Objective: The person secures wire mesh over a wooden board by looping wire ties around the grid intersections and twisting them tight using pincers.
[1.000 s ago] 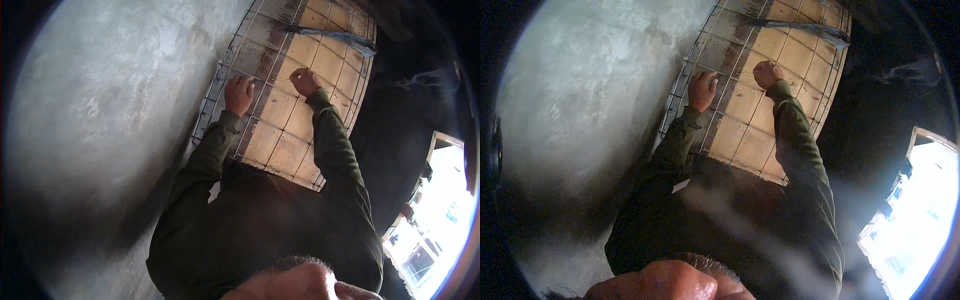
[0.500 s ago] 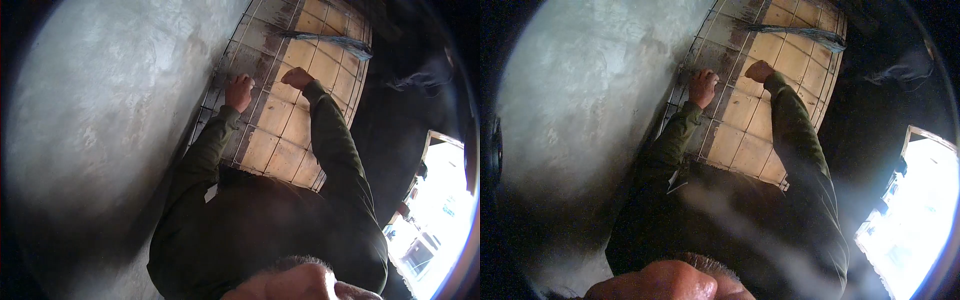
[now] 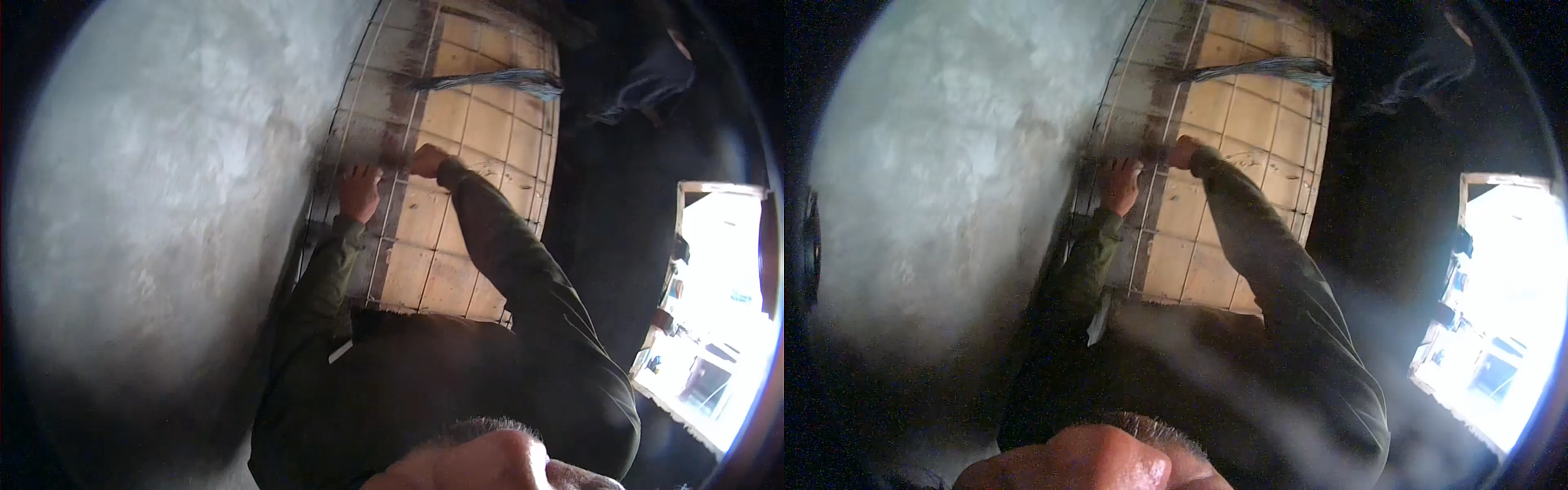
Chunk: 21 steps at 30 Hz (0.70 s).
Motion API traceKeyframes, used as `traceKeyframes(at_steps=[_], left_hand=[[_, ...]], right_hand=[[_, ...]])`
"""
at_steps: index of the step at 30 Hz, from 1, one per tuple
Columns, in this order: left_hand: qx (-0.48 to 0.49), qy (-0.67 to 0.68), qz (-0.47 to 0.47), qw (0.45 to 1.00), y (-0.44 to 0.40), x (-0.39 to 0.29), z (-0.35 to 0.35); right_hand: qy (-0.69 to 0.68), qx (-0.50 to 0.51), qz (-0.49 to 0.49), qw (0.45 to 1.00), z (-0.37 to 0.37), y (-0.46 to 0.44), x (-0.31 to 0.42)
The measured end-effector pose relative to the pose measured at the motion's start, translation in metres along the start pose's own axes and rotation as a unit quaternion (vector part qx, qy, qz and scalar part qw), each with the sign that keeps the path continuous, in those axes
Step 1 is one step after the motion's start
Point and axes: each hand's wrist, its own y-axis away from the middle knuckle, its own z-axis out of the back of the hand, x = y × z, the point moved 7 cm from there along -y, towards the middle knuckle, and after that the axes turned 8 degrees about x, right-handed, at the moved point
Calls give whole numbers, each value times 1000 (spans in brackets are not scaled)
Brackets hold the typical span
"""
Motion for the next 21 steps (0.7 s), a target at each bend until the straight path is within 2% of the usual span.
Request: traceKeyframes(at_steps=[2,4,6,8,10,14,16,19,21], left_hand=[[5,-4,12,1000,0,1,-2],[7,4,31,999,0,2,0],[2,-5,29,1000,0,2,2],[0,-10,28,1000,1,-1,4],[3,17,31,999,-1,-3,13],[3,14,22,1000,-3,-4,17],[-68,91,43,993,-1,-3,25],[-42,140,104,984,14,4,19],[-63,141,118,981,23,0,12]], right_hand=[[-30,-26,-35,999,10,2,-1],[-182,9,-127,975,15,5,-11],[-169,16,-132,977,-19,-20,-21],[-158,27,-139,977,-21,-20,-17],[-202,6,-135,970,30,7,5],[-195,-6,-117,974,32,13,9],[-179,-74,-76,978,43,17,14],[-169,-83,-57,980,44,16,18],[-197,-6,-90,976,44,14,21]])
